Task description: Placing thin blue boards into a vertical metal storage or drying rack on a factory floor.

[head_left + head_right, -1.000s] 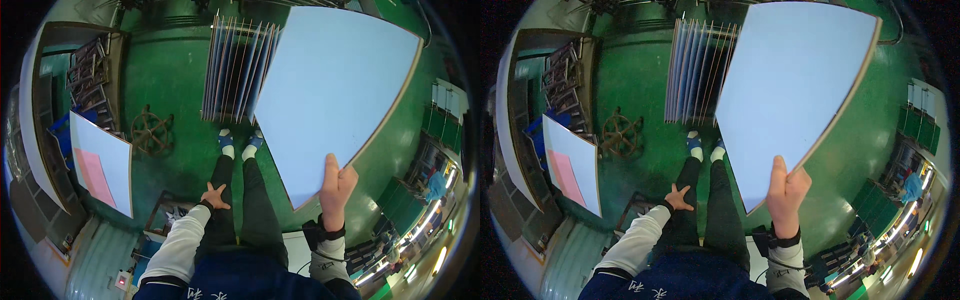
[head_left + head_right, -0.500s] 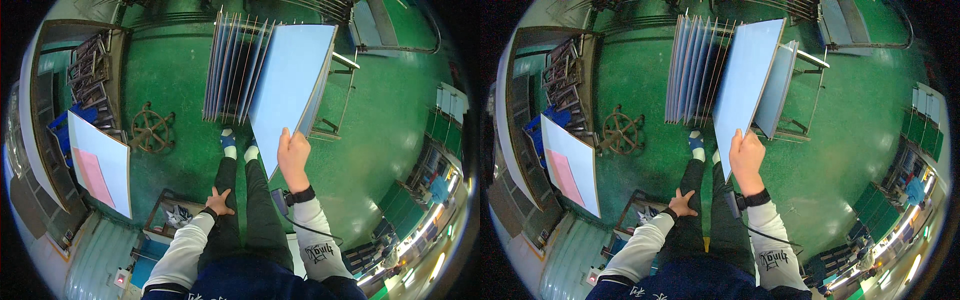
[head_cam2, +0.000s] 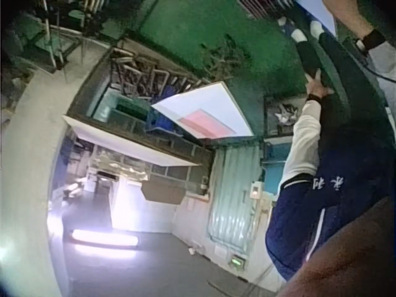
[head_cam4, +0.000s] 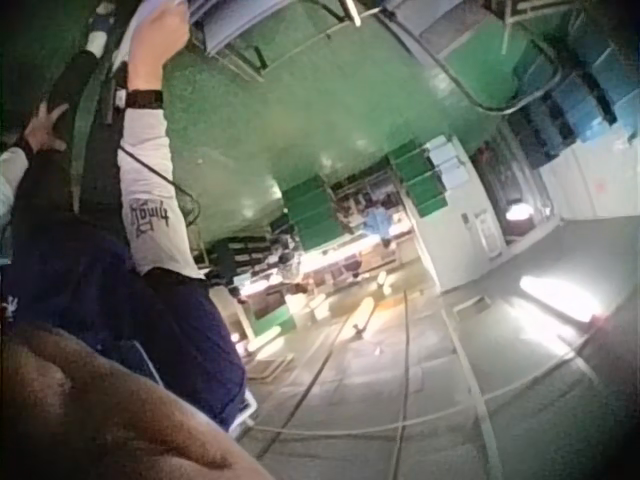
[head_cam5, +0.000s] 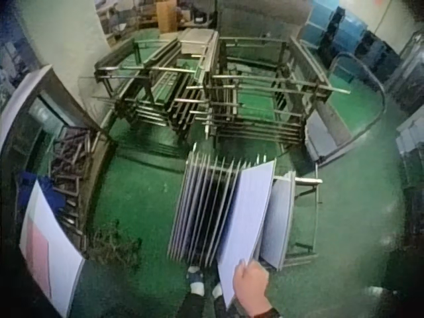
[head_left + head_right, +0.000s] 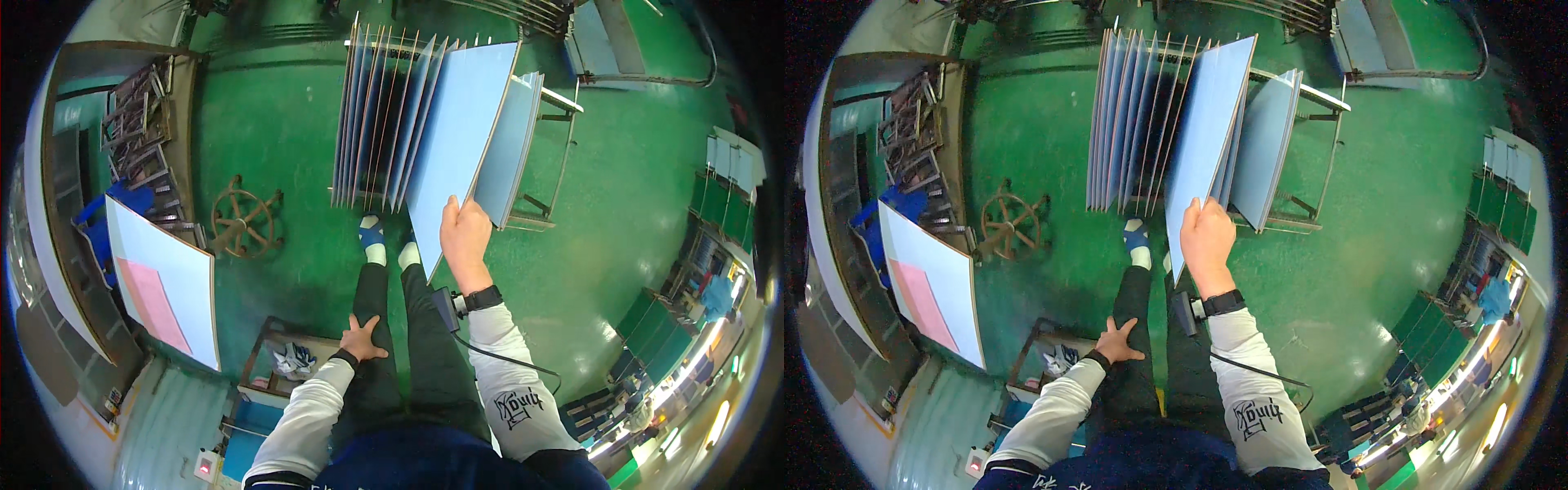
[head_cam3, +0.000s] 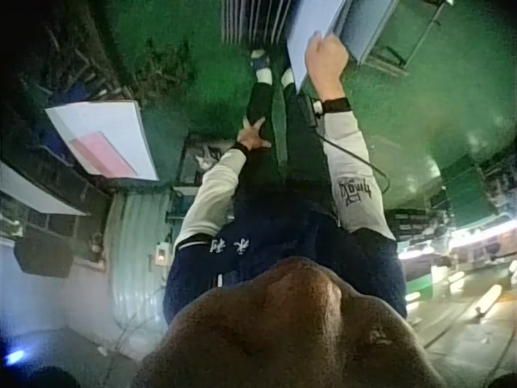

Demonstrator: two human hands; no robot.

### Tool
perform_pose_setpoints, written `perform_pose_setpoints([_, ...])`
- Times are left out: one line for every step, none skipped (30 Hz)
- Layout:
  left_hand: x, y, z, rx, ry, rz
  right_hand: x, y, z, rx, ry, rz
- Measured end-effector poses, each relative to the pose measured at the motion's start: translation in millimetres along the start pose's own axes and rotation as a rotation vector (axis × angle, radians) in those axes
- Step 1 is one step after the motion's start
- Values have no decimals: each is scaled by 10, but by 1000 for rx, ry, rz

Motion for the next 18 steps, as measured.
perform_pose_setpoints([-11, 5, 10, 9, -2, 2, 19, -10, 36, 16, 6, -6])
perform_pose_setpoints([-17, 8, 20, 9, -5, 9, 31, -13, 69, 20, 7, -1])
perform_pose_setpoints([-19, 1, 31, 9, -7, 16, 39, -20, 100, 25, 7, 4])
perform_pose_setpoints([-13, 3, 29, 7, -5, 23, 36, -17, 119, 34, 11, 9])
perform_pose_setpoints([-20, 13, 27, 6, -6, 29, 46, -15, 141, 45, 22, 11])
perform_pose_setpoints([-29, 23, 25, 6, -7, 35, 62, -9, 168, 58, 33, 12])
perform_pose_setpoints([-45, 35, 29, 5, -9, 42, 70, 5, 202, 70, 42, 15])
perform_pose_setpoints([-59, 37, 34, 14, -9, 40, 79, 7, 238, 72, 43, 7])
perform_pose_setpoints([-74, 37, 40, 22, -9, 37, 93, 3, 277, 74, 44, -1])
perform_pose_setpoints([-84, 34, 42, 29, -8, 34, 93, 12, 306, 75, 46, -9])
perform_pose_setpoints([-87, 37, 42, 29, -1, 34, 100, 16, 326, 82, 58, -12])
perform_pose_setpoints([-88, 37, 45, 29, 6, 34, 107, 20, 344, 88, 70, -16])
perform_pose_setpoints([-92, 28, 41, 28, 14, 33, 107, 31, 358, 94, 84, -19])
perform_pose_setpoints([-102, 14, 42, 26, 18, 39, 95, 59, 361, 80, 89, -5])
perform_pose_setpoints([-109, -1, 43, 24, 22, 45, 68, 52, 354, 92, 94, -4])
perform_pose_setpoints([-126, 3, 36, 16, 24, 50, 46, 67, 345, 102, 102, 1])
perform_pose_setpoints([-140, 3, 31, 11, 28, 55, 38, 73, 346, 112, 110, 7])
perform_pose_setpoints([-153, 4, 26, 4, 32, 60, 39, 89, 361, 100, 109, 18])
Point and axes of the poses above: each hand's wrist, its own z-axis towards the middle knuckle, its own x-axis out of the palm, y = z × x, the point moved 10 cm from there along z, towards the middle knuckle, and after that the axes turned 7 degrees about y, right-handed, at the moved point
